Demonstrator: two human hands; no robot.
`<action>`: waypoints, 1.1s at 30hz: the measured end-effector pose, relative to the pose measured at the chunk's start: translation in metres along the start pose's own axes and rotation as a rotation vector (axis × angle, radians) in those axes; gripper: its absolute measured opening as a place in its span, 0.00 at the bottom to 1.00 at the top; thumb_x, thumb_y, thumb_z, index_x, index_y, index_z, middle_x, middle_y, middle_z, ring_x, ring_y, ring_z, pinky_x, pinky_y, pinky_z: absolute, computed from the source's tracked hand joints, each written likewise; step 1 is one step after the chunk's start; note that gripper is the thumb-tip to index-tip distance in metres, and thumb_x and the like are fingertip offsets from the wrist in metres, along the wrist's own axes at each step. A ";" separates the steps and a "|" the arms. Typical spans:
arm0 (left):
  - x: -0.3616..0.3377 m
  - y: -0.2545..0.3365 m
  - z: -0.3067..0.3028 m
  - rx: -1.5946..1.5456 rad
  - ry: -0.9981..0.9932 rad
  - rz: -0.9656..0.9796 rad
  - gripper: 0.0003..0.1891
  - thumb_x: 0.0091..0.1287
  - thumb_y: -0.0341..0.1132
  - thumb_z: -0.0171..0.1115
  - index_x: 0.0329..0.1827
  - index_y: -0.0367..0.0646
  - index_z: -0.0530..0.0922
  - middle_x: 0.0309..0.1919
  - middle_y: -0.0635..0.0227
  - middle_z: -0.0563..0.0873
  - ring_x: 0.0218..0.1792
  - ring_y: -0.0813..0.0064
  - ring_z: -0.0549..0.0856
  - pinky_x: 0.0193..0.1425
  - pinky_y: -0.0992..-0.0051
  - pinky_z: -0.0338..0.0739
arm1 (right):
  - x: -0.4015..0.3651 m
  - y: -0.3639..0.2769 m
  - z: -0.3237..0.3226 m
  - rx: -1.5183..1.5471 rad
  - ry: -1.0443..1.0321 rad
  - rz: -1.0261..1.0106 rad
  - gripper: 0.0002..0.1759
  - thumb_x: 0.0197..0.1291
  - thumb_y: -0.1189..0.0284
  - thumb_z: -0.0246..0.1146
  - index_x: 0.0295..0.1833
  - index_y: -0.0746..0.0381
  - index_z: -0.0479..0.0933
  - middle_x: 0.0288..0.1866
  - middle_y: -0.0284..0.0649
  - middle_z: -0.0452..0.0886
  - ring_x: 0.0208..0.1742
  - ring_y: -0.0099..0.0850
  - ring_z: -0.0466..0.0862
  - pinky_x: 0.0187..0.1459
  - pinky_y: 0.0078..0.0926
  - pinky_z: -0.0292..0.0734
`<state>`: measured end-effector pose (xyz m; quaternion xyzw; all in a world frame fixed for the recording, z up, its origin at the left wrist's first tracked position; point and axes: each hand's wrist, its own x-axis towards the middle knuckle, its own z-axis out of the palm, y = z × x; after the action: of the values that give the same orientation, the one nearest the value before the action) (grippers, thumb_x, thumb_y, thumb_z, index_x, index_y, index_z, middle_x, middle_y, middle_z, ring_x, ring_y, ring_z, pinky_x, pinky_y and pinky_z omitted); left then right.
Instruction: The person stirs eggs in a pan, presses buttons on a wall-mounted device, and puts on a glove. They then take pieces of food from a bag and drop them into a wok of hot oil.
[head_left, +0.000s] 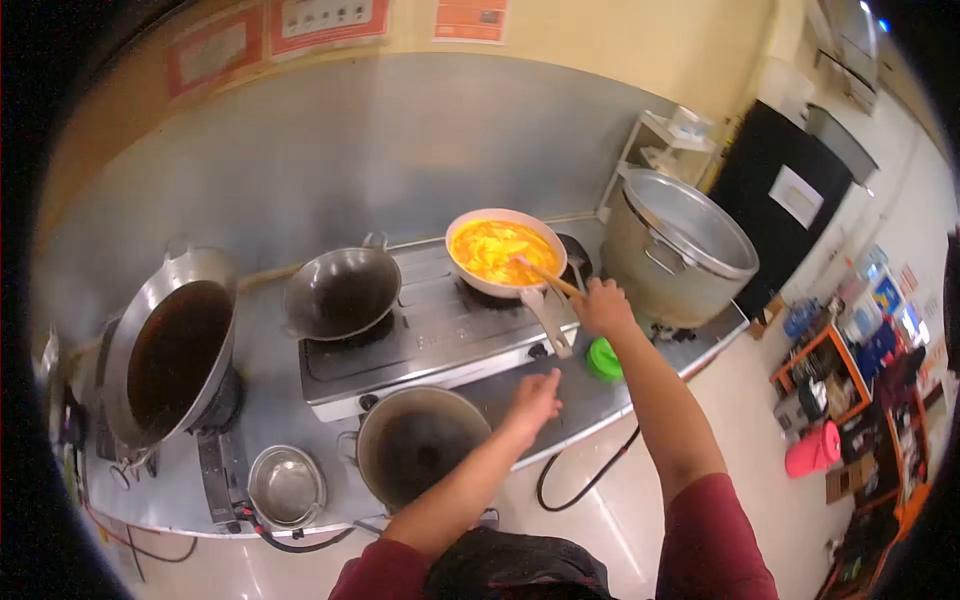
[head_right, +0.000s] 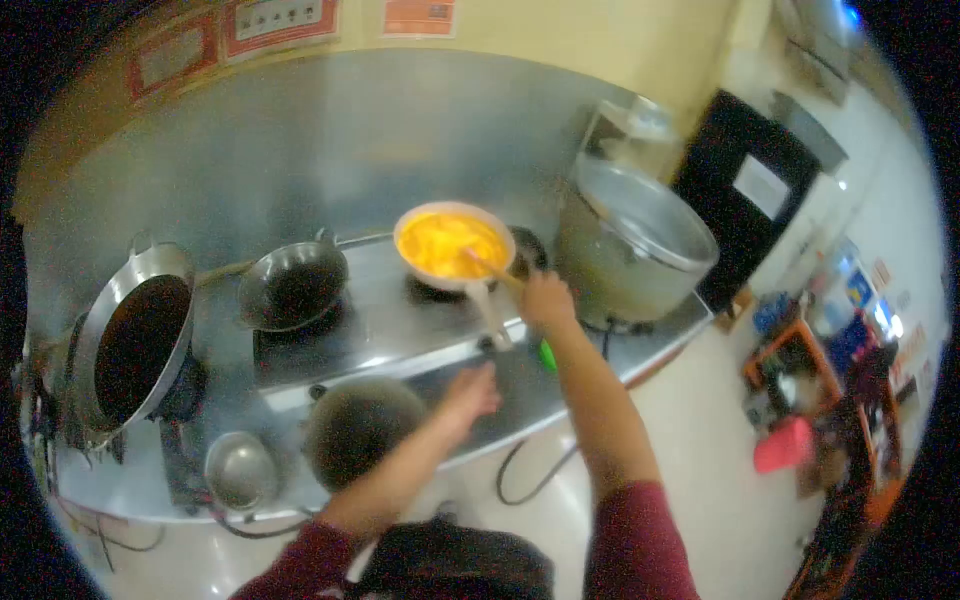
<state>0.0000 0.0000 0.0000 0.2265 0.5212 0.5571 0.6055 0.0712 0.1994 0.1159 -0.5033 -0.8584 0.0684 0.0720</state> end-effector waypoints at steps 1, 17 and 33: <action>-0.015 -0.012 0.012 -0.082 0.037 -0.060 0.41 0.69 0.61 0.61 0.71 0.37 0.61 0.53 0.54 0.79 0.39 0.67 0.86 0.42 0.70 0.82 | -0.002 -0.005 0.015 0.013 -0.080 -0.012 0.34 0.61 0.56 0.68 0.66 0.62 0.67 0.61 0.57 0.78 0.63 0.56 0.79 0.61 0.51 0.76; 0.129 0.055 0.057 -0.379 0.235 -0.013 0.22 0.72 0.57 0.60 0.43 0.47 0.68 0.24 0.71 0.75 0.19 0.76 0.74 0.19 0.72 0.70 | 0.150 -0.009 -0.135 -0.485 -0.494 -0.814 0.15 0.67 0.66 0.55 0.44 0.64 0.83 0.42 0.53 0.86 0.48 0.53 0.86 0.51 0.48 0.79; 0.135 0.075 0.081 -0.507 0.501 0.030 0.20 0.75 0.52 0.59 0.32 0.47 0.68 0.19 0.75 0.69 0.15 0.80 0.66 0.16 0.75 0.60 | 0.169 -0.023 -0.025 -0.238 -0.176 -0.625 0.14 0.67 0.73 0.55 0.52 0.68 0.78 0.47 0.54 0.87 0.49 0.48 0.89 0.48 0.44 0.85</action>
<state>0.0166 0.1690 0.0415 -0.0670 0.4951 0.7159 0.4877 -0.0257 0.3374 0.1538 -0.2130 -0.9759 -0.0144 -0.0442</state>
